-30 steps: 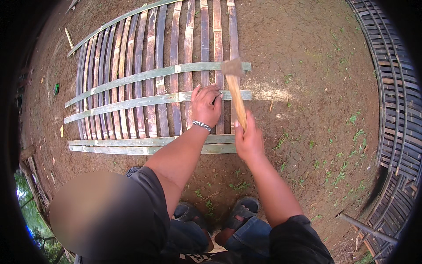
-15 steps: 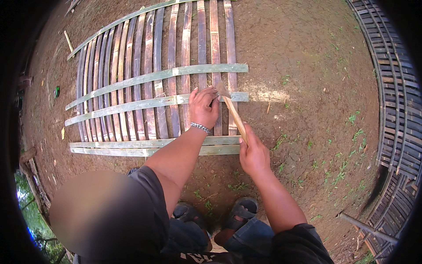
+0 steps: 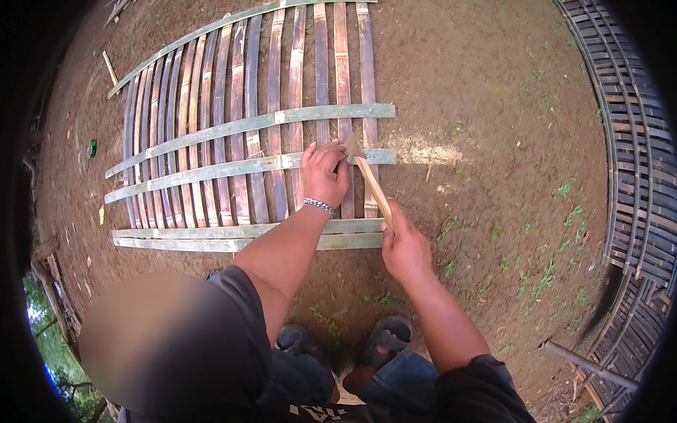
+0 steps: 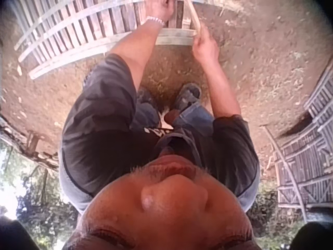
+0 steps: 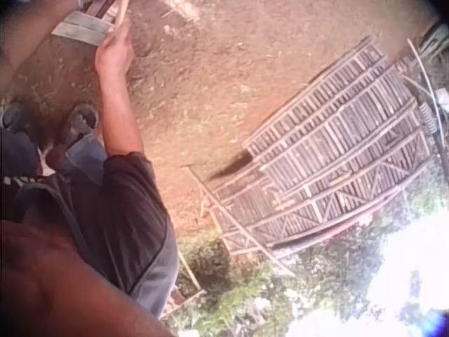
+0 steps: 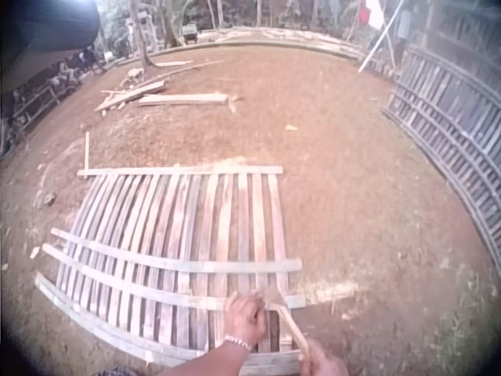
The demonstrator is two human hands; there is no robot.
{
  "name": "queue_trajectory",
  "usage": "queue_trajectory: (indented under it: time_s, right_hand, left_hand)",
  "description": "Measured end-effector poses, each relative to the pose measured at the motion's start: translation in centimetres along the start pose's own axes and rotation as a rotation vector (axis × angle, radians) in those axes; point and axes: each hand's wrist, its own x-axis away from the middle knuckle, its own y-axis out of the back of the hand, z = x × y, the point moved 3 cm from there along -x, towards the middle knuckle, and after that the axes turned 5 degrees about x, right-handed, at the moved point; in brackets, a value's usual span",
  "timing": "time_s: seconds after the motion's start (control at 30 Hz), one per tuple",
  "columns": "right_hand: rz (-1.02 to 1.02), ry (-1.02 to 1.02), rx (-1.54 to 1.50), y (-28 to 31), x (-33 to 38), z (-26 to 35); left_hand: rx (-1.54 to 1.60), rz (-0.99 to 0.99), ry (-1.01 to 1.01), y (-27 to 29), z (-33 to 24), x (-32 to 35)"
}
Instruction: The person uses a hammer to drive nails into a wooden lattice structure laid on the ground. They repeatedly pick up nails from a black plastic bag, position them on the slats, and hammer them in to secure the frame.
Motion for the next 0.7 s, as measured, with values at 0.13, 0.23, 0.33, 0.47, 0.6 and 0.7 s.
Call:
queue_trajectory:
  time_s: [0.13,0.23,0.33,0.47,0.6,0.7]
  right_hand:
    - [-0.11,0.067,-0.074,-0.1,0.2,0.0]
    - [-0.025,0.022,-0.001,-0.7,-0.1,-0.5]
    - [-0.144,0.088,-0.062,-0.6,0.1,-0.2]
    - [-0.068,0.045,-0.028,-0.7,0.0,-0.4]
    - [-0.047,-0.002,-0.126,-0.3,-0.1,-0.6]
    - [-0.112,-0.002,-0.176,0.5,0.1,0.1]
  left_hand:
    - [0.007,-0.01,-0.016,0.1,-0.4,-0.2]
    - [-0.019,0.02,0.01,0.2,-0.2,0.1]
    - [0.017,-0.014,0.019,0.2,-0.3,0.1]
    - [-0.002,0.009,0.013,0.1,-0.2,0.3]
    - [-0.006,0.01,-0.008,0.0,-0.2,0.5]
    - [0.0,-0.007,-0.001,-0.1,0.2,0.5]
